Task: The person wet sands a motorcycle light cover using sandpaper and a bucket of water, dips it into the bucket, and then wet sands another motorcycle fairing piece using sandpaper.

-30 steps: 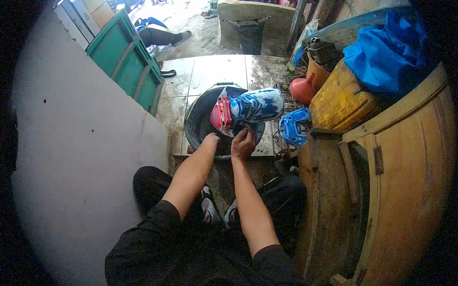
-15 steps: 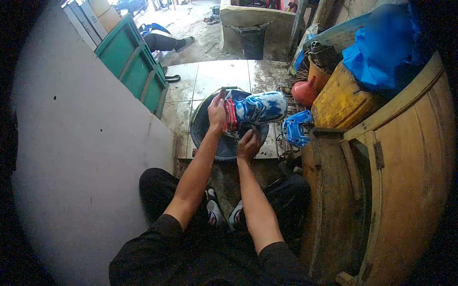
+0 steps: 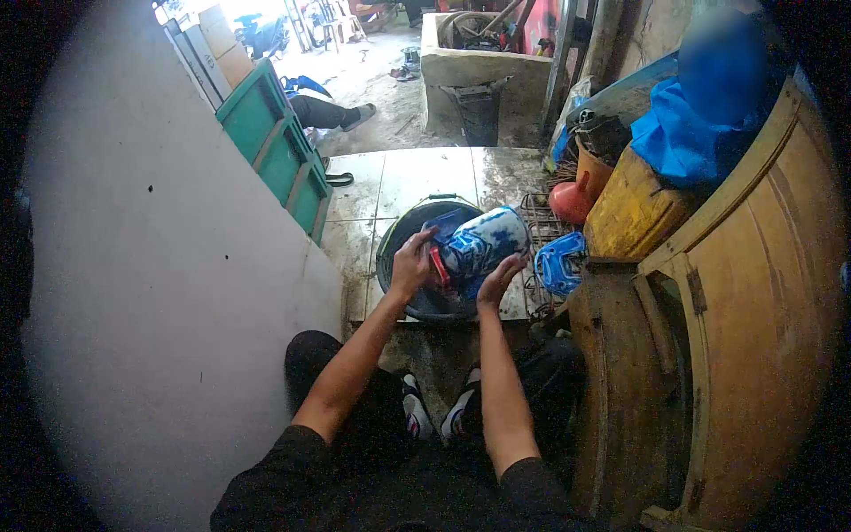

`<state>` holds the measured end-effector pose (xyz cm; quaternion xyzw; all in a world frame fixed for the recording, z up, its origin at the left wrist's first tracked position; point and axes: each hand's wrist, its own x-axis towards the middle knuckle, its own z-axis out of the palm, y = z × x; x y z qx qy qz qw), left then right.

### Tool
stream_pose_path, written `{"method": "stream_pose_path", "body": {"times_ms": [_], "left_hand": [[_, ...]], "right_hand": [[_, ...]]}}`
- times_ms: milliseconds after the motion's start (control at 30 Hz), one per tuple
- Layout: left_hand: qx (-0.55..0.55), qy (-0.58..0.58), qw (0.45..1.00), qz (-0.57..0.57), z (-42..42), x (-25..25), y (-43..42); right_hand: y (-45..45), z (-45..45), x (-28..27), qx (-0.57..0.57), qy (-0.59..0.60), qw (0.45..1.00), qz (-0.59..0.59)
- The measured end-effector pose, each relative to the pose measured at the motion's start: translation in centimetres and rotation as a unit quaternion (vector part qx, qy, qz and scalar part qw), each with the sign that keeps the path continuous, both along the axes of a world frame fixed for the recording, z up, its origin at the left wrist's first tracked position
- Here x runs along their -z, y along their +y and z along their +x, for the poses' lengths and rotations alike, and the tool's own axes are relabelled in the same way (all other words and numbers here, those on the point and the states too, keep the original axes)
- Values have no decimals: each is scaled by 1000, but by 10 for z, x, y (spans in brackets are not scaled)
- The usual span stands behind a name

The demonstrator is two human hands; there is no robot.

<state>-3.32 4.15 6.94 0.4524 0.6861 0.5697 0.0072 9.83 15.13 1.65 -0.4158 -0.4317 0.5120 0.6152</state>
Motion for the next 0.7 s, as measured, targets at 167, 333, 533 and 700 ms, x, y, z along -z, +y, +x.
{"method": "stream_pose_path", "body": {"times_ms": [167,333,533,700], "left_hand": [[53,24,997,-55,7,2,-40],[26,-21,995,-90,3,0,-61],[-96,41,994,-33,-27,-29,-42],[-64,130,945,-293,-32,11,-38]], "right_hand": [[21,11,-64,-83,-11,996,10],[28,23,-94,-253,-145,953,82],[-4,7,-127,-311,-321,876,182],[-17,-15,-118,-336,-284,870,223]]}}
